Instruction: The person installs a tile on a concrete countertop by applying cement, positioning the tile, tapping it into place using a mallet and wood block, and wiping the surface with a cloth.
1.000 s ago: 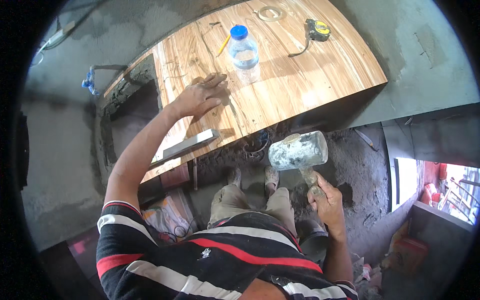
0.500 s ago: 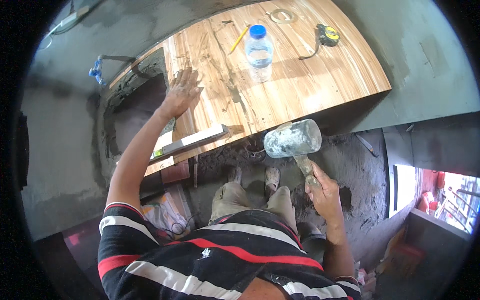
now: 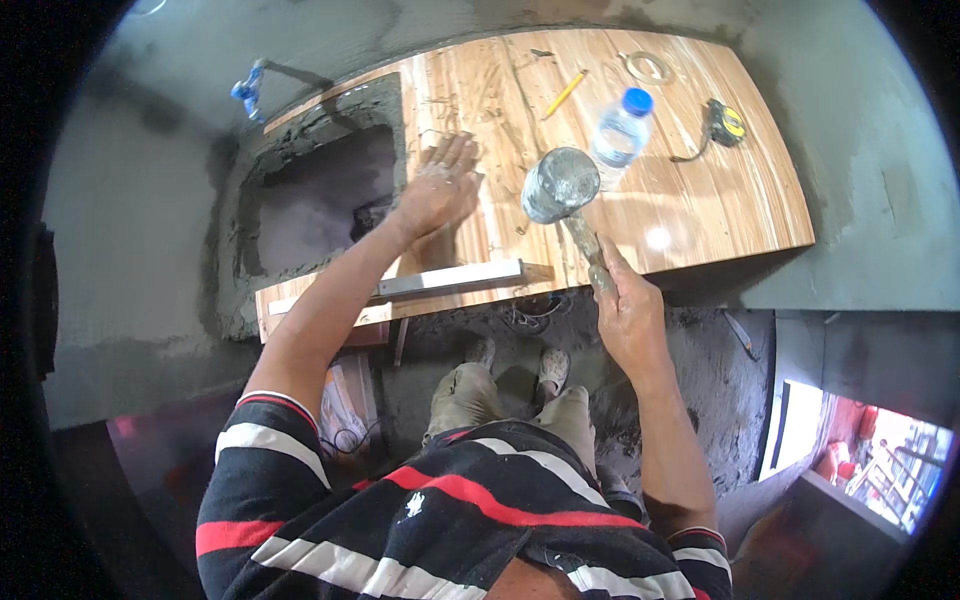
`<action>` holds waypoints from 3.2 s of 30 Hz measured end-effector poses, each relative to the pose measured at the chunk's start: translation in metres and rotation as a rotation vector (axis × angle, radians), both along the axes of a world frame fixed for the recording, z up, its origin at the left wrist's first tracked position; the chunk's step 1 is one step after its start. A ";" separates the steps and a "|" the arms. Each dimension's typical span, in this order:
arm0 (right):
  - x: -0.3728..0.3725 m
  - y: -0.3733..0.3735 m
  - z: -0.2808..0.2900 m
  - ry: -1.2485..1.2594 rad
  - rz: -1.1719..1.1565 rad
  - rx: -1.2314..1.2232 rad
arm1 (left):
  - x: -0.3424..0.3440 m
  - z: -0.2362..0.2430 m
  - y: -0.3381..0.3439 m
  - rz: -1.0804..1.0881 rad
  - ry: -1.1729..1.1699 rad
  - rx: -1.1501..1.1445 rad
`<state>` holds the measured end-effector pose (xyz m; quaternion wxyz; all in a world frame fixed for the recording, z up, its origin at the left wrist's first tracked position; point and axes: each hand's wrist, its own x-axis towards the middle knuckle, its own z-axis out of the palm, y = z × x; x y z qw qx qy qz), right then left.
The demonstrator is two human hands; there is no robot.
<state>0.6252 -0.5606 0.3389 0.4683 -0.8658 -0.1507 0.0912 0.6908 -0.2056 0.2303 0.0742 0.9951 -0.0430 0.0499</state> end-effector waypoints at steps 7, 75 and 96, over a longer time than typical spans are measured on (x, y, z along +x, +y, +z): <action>0.085 0.096 0.010 -0.323 0.177 -0.060 | -0.002 0.009 -0.032 -0.114 0.014 -0.065; 0.189 0.234 -0.034 -0.274 0.115 -0.326 | -0.002 0.014 -0.037 -0.040 0.062 -0.149; 0.211 0.290 -0.041 -0.249 0.164 -0.317 | -0.003 0.014 -0.033 -0.077 0.088 -0.169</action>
